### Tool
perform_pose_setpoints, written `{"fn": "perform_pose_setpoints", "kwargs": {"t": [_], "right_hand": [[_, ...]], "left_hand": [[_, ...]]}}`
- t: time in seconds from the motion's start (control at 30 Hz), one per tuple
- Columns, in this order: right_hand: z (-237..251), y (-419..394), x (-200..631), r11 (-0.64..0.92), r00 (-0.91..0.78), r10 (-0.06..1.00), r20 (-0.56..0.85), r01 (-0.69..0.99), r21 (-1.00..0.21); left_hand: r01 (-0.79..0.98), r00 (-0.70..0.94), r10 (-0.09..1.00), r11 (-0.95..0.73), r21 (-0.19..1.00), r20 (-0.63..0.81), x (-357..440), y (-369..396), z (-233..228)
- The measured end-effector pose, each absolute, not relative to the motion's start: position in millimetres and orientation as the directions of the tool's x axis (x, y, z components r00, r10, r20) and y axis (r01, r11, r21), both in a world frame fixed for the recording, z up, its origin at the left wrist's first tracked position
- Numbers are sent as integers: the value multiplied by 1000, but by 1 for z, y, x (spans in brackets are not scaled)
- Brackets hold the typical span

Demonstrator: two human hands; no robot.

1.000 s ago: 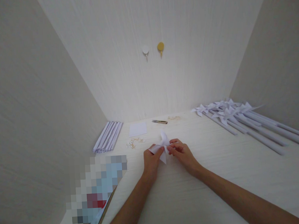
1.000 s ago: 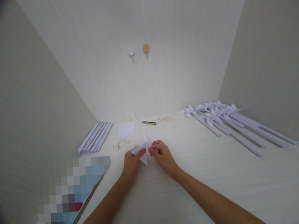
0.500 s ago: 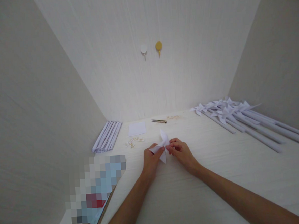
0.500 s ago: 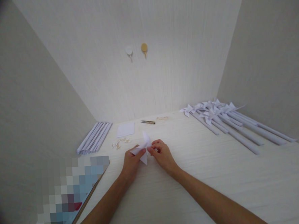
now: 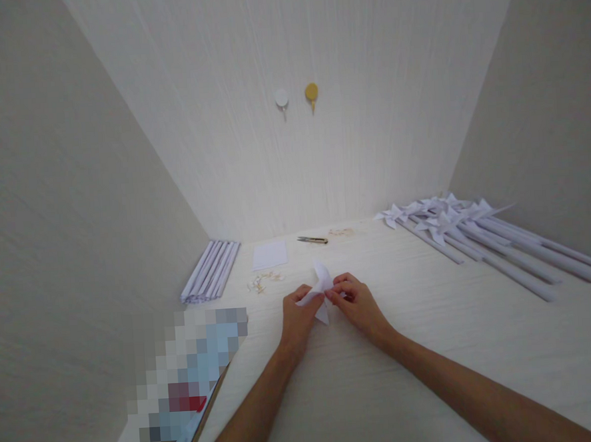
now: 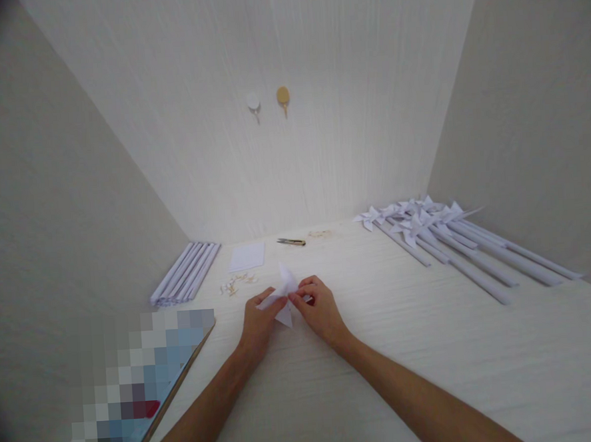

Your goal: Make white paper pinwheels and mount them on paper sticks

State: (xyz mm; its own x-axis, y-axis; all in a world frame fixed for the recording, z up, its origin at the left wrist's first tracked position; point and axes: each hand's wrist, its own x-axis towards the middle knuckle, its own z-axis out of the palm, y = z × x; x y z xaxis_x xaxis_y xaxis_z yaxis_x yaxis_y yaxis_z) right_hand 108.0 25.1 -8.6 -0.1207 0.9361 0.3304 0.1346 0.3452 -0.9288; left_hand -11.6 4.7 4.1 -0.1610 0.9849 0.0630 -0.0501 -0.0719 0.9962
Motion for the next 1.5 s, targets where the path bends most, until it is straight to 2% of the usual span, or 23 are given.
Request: {"fn": "perform_pose_setpoints", "kwargs": {"t": [0.1,0.17,0.27,0.43,0.53,0.6,0.67,0.77,0.83,0.93,1.07,1.23,1.37,1.43,1.5], "right_hand": [[-7,23,106,299,-81,952,296,29,-954],[-7,20,104,203,-48,976,211,-128,-971],[-8,16,99,48,-10,998,55,-354,-934],[-8,13,95,-25,-32,999,-11,-472,-881],[-6,16,99,-3,-22,1000,8,-459,-888],[-5,21,105,48,-44,996,71,-396,-917],[-3,27,111,115,-121,981,153,-279,-953],[-2,34,121,159,-235,950,204,-198,-967],[-2,36,125,177,-306,927,218,-155,-972],[-3,36,126,189,-392,893,221,-118,-975],[-3,34,126,173,-451,869,203,-107,-979],[-4,35,126,148,-450,872,193,-133,-980],[-6,36,125,202,-314,912,265,-219,-954],[-6,34,125,279,-209,920,332,-247,-928],[-6,30,123,323,-185,911,368,-234,-917]], "left_hand": [[-114,-200,979,-74,991,50,-8,4,1],[-169,-200,979,-73,983,38,-6,4,-1],[-186,-185,981,-89,978,54,-3,2,0],[-166,-185,980,-102,981,70,-1,2,0],[-205,-127,992,-48,978,22,-4,5,-2],[-247,-43,999,22,969,-33,-9,6,0],[-290,76,992,121,949,-103,-14,6,4],[-337,204,967,213,917,-150,-20,6,11],[-267,225,960,227,937,-168,-22,6,13],[-68,130,973,200,977,-190,-22,9,9],[152,79,987,126,980,-139,-23,11,5],[262,62,991,102,960,-122,-24,12,8],[128,-19,991,135,983,-133,-23,13,7],[-42,-117,979,161,986,-165,-22,14,7],[-252,-196,961,141,957,-194,-22,14,7]]}}
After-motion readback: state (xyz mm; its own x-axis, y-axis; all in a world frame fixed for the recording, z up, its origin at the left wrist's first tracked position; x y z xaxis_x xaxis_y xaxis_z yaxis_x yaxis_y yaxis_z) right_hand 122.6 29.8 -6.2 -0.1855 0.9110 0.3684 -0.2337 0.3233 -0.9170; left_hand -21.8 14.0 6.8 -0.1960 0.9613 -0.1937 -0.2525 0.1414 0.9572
